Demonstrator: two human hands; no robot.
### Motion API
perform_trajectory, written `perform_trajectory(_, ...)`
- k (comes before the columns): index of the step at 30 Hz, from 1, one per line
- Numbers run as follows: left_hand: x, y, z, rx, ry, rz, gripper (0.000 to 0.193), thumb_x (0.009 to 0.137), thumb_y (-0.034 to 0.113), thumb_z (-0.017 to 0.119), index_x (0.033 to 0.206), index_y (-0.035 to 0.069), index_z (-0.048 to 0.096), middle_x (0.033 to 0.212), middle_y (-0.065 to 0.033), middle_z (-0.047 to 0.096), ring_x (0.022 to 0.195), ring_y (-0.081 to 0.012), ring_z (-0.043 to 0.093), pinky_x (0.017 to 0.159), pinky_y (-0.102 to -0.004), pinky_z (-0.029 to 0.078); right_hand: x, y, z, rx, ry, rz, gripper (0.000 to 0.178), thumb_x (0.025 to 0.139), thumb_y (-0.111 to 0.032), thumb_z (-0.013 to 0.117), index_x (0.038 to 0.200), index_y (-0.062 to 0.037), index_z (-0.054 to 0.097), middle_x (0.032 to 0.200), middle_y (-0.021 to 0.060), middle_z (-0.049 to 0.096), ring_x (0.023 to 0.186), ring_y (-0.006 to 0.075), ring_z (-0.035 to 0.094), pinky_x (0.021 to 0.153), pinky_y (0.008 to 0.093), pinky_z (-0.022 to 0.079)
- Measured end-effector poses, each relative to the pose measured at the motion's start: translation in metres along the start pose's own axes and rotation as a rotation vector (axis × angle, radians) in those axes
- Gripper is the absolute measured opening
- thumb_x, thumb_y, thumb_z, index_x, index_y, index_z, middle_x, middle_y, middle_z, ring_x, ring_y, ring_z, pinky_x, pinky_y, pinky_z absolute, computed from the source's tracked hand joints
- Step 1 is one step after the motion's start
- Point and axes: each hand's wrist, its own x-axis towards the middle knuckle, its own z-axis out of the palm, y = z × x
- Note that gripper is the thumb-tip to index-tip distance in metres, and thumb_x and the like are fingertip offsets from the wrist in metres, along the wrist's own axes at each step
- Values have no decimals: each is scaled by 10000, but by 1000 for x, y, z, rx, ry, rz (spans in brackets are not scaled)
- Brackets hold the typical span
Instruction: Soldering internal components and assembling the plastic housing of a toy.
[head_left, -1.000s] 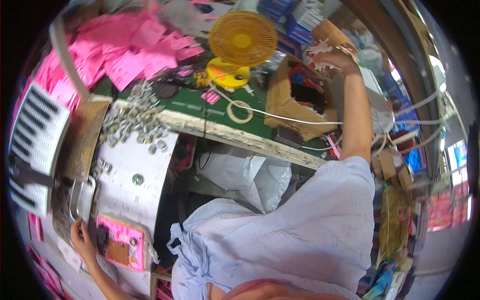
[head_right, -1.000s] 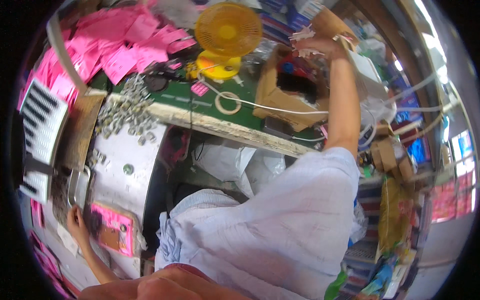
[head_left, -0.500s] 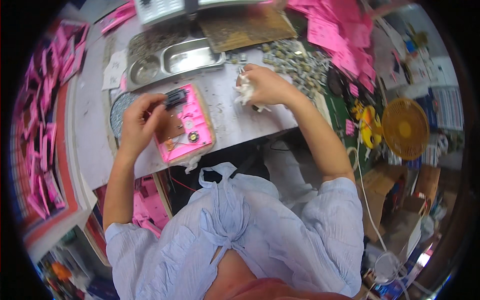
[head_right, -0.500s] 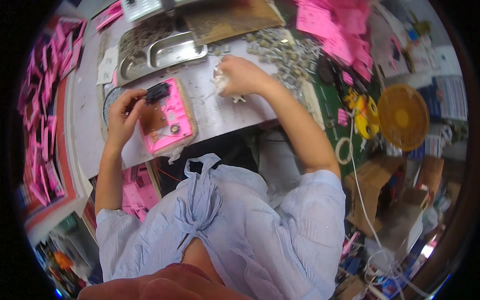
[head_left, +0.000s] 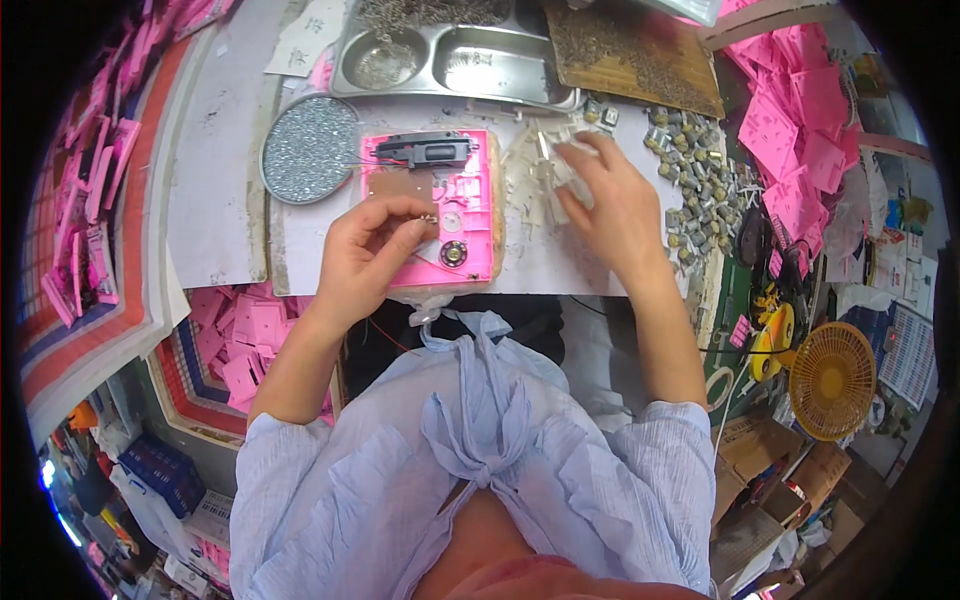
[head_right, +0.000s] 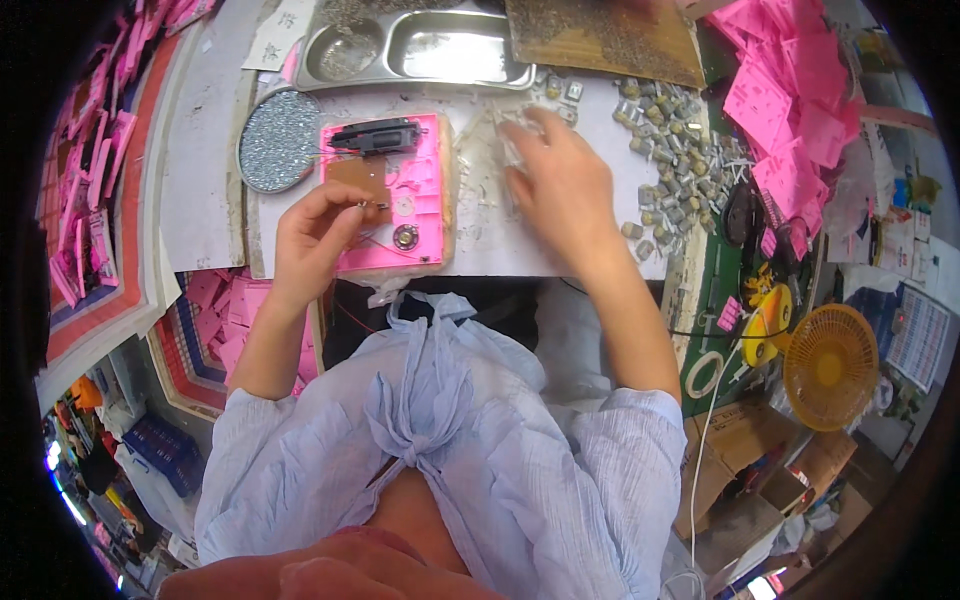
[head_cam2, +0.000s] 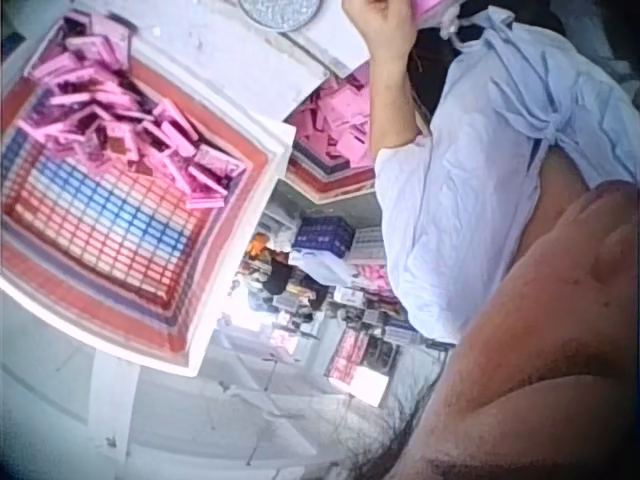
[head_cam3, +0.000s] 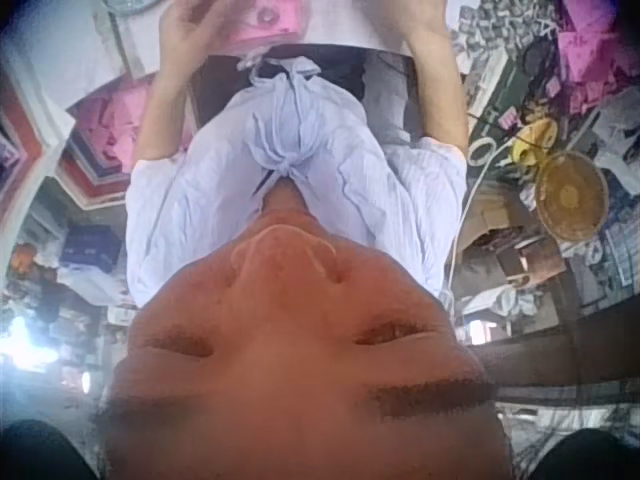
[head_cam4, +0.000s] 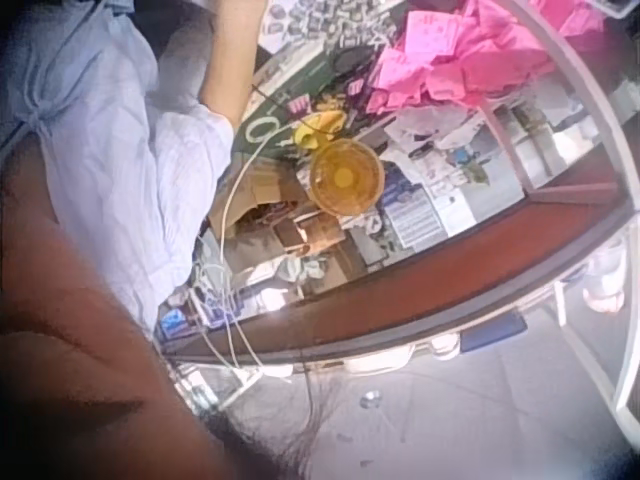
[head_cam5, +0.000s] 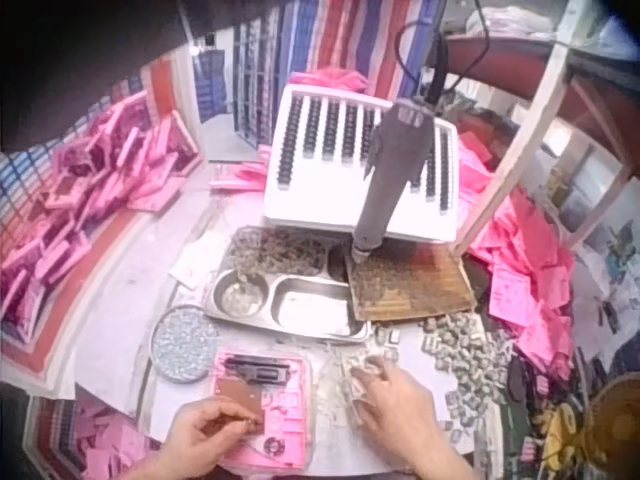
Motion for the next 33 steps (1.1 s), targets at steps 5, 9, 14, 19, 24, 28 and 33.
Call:
perform_trajectory(5, 2, -4, 10, 130, -8, 12, 155, 990, 11, 613, 1123, -32, 681, 1006, -46, 657, 867, -89, 618, 767, -232, 497, -3, -11, 18, 44, 6, -202, 222, 738, -101, 731, 958, -135, 724, 1061, 47, 652, 1042, 279, 599, 782, 404, 565)
perform_trajectory(9, 7, 2, 16, 191, -25, 20, 147, 976, 10, 626, 1102, -28, 690, 982, -47, 642, 842, -88, 600, 748, -230, 488, 14, 6, 40, -96, -95, -284, 269, 722, -70, 752, 977, -129, 692, 1126, 34, 657, 1102, 292, 572, 869, 430, 523)
perform_trajectory(14, 6, 10, 18, 278, -46, 4, 156, 974, -21, 593, 1100, -35, 683, 1023, -65, 643, 904, -122, 604, 787, -254, 473, 21, 22, 28, -31, 62, -331, 150, 759, -116, 727, 899, -96, 677, 925, 55, 657, 953, 288, 603, 791, 425, 495)
perform_trajectory(19, 5, 13, 26, 340, -66, 75, 158, 965, -16, 605, 1089, -37, 701, 954, -88, 661, 852, -145, 617, 744, -264, 475, -7, -17, 6, 288, 113, -265, 215, 784, -135, 772, 979, -98, 690, 882, 64, 682, 795, 280, 644, 699, 390, 531)
perform_trajectory(24, 2, 14, 29, 322, -105, 27, 155, 978, 38, 619, 1087, -28, 707, 948, -96, 673, 844, -155, 629, 739, -275, 487, -17, -42, 9, 318, 142, -381, 231, 762, -134, 782, 970, -87, 691, 840, 38, 641, 699, 230, 630, 587, 346, 524)
perform_trajectory(28, -1, 15, 29, 305, -135, 2, 158, 997, 43, 592, 1083, -30, 702, 945, -88, 669, 868, -154, 627, 765, -277, 483, -16, -45, 6, 254, 137, -423, 288, 736, -126, 784, 1008, -80, 702, 831, 29, 628, 693, 207, 618, 573, 337, 517)
perform_trajectory(33, -6, 7, 29, 165, -81, -31, 168, 1019, 67, 578, 1079, -27, 703, 985, -89, 685, 905, -147, 635, 803, -277, 499, -15, -50, 0, 217, 120, -446, 298, 725, -113, 762, 1016, -67, 713, 835, 30, 626, 684, 204, 599, 561, 334, 509)
